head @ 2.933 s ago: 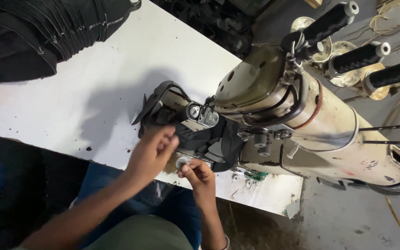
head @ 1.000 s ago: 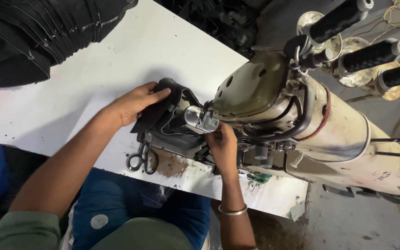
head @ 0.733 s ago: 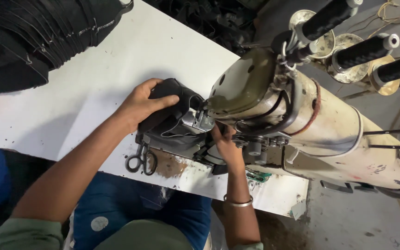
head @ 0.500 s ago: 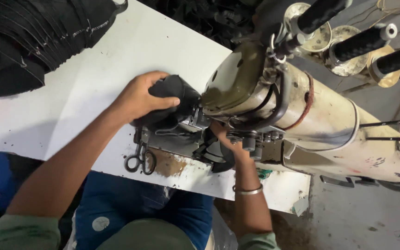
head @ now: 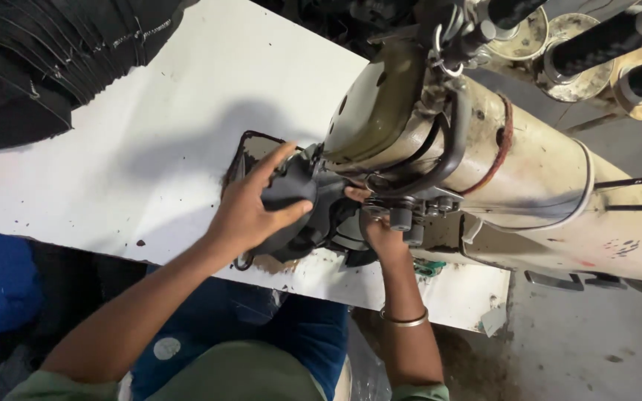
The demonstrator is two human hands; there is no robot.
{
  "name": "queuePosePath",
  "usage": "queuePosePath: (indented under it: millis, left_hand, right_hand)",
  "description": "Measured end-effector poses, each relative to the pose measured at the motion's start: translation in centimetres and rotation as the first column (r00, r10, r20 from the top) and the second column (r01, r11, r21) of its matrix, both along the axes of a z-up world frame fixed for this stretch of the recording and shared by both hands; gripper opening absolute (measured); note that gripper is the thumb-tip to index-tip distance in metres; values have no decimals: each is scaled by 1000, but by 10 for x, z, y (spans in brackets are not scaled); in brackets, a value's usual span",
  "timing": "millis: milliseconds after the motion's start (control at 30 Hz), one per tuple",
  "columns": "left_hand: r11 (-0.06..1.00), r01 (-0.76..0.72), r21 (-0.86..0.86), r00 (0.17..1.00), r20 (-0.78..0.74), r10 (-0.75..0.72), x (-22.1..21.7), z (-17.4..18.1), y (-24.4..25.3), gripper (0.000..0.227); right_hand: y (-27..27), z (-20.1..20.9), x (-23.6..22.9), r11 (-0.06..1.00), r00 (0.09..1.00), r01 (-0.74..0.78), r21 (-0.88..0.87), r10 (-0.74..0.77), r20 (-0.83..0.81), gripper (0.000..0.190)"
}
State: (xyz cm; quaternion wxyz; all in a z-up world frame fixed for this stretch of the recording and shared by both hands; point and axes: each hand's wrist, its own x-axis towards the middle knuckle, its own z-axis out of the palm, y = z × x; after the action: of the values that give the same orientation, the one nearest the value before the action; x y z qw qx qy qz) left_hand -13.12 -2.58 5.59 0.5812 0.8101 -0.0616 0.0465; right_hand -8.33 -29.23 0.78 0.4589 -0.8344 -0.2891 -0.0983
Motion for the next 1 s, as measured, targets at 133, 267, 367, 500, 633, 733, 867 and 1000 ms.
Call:
queuePosePath:
  millis: [133,267,367,500,633,733,867,1000]
  left_hand:
    - [997,51,-60,993,-103,-57,15,-9,5,67]
    - [990,99,-98,991,-78,-107,23,-11,14,50]
    - [988,143,-48,981,-125,-148,30,-6,20,51]
    - [977,199,-76,948,-239,-212,37,-1,25,53]
    - [968,243,-59,950,-185,-250,41,-4,27,54]
    - [964,262,-44,949,-170,-265,42,-4,27,55]
    - [965,255,-58,943,-204,-262,44,-4,27,56]
    - [963,263,-52,945,-187,-268,43,-7,26,56]
  right_hand:
    - [7,44,-9,991,996,91,-102,-92,-8,37]
    - [1,61,-17,994,985,-8,-106,-11,-175,37]
    - [-58,-7,-1,997,983,40,-72,-52,-174,39]
    - [-74,-38,8,986,989,83,-142,-99,-110,36]
    - [-67,-44,14,963,989,140,-229,-149,-19,34]
    - [-61,-48,18,938,982,191,-290,-183,53,31]
    - [-48,-51,19,894,965,257,-368,-215,151,29]
    - [-39,-49,13,829,934,341,-443,-247,258,27]
